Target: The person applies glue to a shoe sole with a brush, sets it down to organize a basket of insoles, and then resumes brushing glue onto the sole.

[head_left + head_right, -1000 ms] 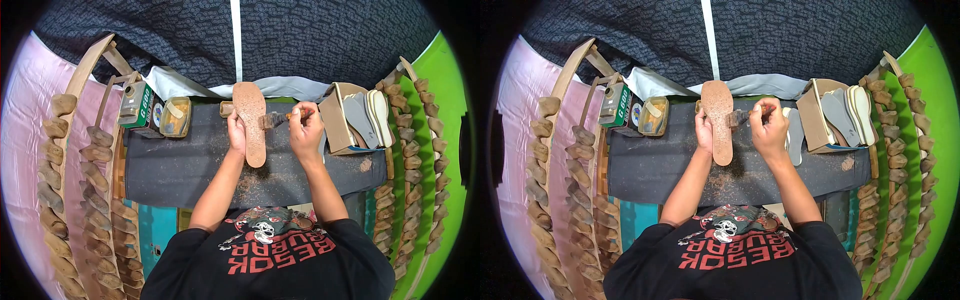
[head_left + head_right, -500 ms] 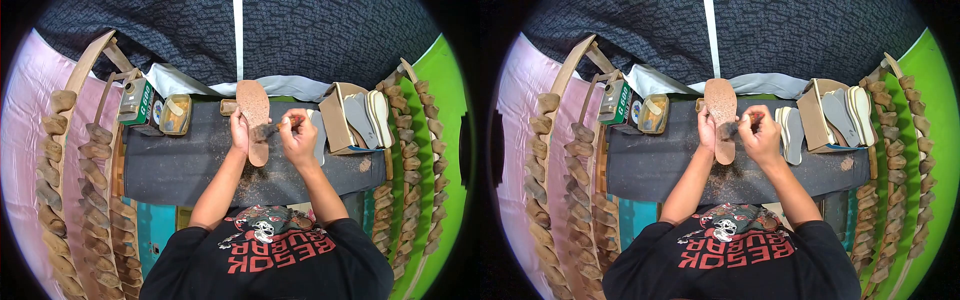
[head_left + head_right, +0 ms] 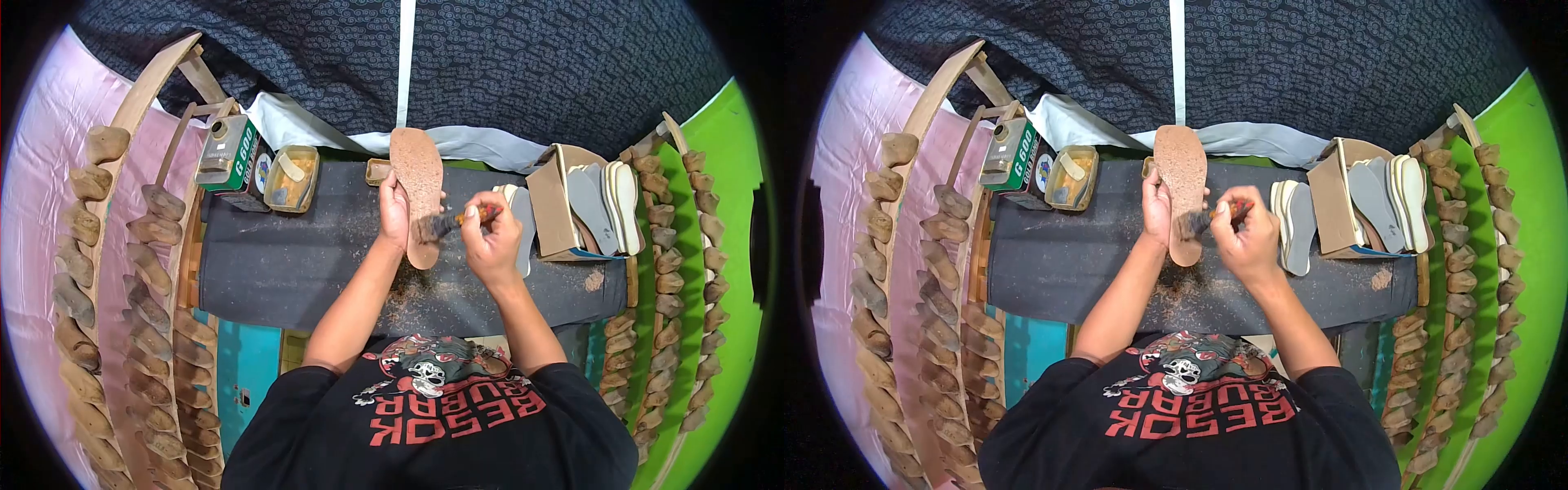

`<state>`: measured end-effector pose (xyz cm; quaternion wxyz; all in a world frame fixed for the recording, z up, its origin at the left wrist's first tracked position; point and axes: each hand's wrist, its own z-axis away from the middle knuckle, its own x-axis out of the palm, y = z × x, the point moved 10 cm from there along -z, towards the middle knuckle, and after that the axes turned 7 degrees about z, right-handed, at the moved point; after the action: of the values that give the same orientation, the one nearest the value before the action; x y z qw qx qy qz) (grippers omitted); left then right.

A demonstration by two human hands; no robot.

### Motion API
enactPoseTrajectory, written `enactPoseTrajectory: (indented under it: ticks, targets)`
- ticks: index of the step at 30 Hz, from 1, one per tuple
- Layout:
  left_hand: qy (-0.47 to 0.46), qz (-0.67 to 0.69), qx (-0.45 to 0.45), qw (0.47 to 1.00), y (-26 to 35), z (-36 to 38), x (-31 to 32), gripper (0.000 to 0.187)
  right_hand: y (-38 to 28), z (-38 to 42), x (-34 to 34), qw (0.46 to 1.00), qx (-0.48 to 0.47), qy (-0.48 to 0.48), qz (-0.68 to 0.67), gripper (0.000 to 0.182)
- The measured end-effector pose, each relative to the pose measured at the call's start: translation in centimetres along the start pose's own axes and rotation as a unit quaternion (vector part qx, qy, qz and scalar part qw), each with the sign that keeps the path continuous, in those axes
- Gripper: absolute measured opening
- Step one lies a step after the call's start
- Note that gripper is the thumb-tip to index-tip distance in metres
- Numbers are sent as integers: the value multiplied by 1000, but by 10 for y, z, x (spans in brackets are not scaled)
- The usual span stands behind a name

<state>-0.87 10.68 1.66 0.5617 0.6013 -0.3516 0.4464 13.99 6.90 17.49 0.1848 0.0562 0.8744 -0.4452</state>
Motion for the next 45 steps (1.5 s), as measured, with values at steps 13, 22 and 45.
enactPoseTrajectory:
  ticks: [13, 22, 45]
  targets:
    - [-37, -7, -26, 999, -6, -6, 14, 63, -26, 4, -2, 993, -99, 21, 66, 10]
    - [94, 52, 27, 994, -10, -12, 2, 62, -23, -9, -8, 991, -105, 48, 63, 10]
    - [-3, -22, -2, 1000, 0, -11, 14, 62, -18, 8, -22, 993, -96, 36, 64, 10]
